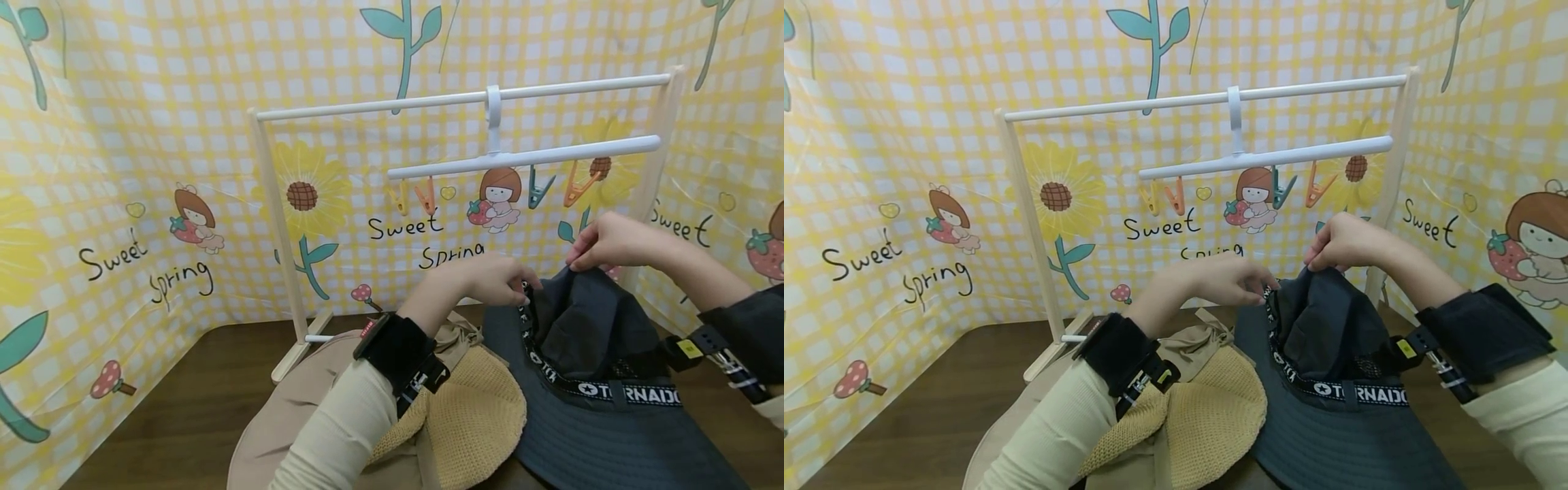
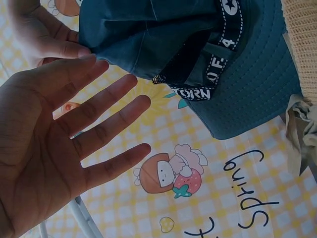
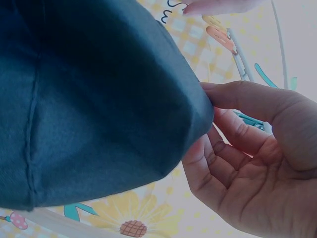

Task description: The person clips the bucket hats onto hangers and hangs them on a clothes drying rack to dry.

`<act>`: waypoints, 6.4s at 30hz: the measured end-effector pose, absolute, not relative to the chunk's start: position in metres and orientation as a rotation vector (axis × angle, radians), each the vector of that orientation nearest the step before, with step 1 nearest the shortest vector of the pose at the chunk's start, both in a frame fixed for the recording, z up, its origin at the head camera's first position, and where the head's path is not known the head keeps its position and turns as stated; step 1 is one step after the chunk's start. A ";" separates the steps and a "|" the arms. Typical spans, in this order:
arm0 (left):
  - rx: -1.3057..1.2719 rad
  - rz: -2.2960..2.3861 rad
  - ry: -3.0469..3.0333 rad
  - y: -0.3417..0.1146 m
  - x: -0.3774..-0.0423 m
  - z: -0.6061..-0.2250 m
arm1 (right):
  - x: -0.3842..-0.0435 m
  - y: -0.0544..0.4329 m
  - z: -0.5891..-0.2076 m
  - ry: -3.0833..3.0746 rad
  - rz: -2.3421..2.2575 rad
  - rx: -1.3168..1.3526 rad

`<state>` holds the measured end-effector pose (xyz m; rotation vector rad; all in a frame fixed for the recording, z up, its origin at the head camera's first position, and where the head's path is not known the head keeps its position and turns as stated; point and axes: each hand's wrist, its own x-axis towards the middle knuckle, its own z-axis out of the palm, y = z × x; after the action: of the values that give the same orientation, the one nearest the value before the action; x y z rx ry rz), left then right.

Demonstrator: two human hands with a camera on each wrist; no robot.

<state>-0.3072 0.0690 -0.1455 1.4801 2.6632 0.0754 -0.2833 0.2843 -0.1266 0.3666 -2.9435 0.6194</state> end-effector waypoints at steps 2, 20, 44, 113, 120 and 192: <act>1.470 0.083 2.657 0.071 -0.307 -0.144 | -0.284 0.283 -0.126 -2.943 0.621 0.374; 1.483 0.123 2.699 0.089 -0.312 -0.138 | -0.286 0.284 -0.120 -2.954 0.588 0.378; 1.480 0.112 2.771 0.111 -0.325 -0.140 | -0.294 0.292 -0.114 -2.883 0.600 0.331; 0.867 0.549 3.391 0.159 -0.313 -0.144 | -0.310 0.272 -0.092 -2.553 1.139 -0.177; 0.895 0.540 3.408 0.158 -0.319 -0.148 | -0.312 0.274 -0.093 -2.554 1.119 -0.163; 0.983 0.580 3.570 0.139 -0.338 -0.146 | -0.313 0.303 -0.098 -2.661 0.941 0.135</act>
<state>-0.3380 0.1391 -0.1464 0.9833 3.5697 0.5801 -0.3131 0.3029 -0.0977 0.1348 -2.6612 0.9410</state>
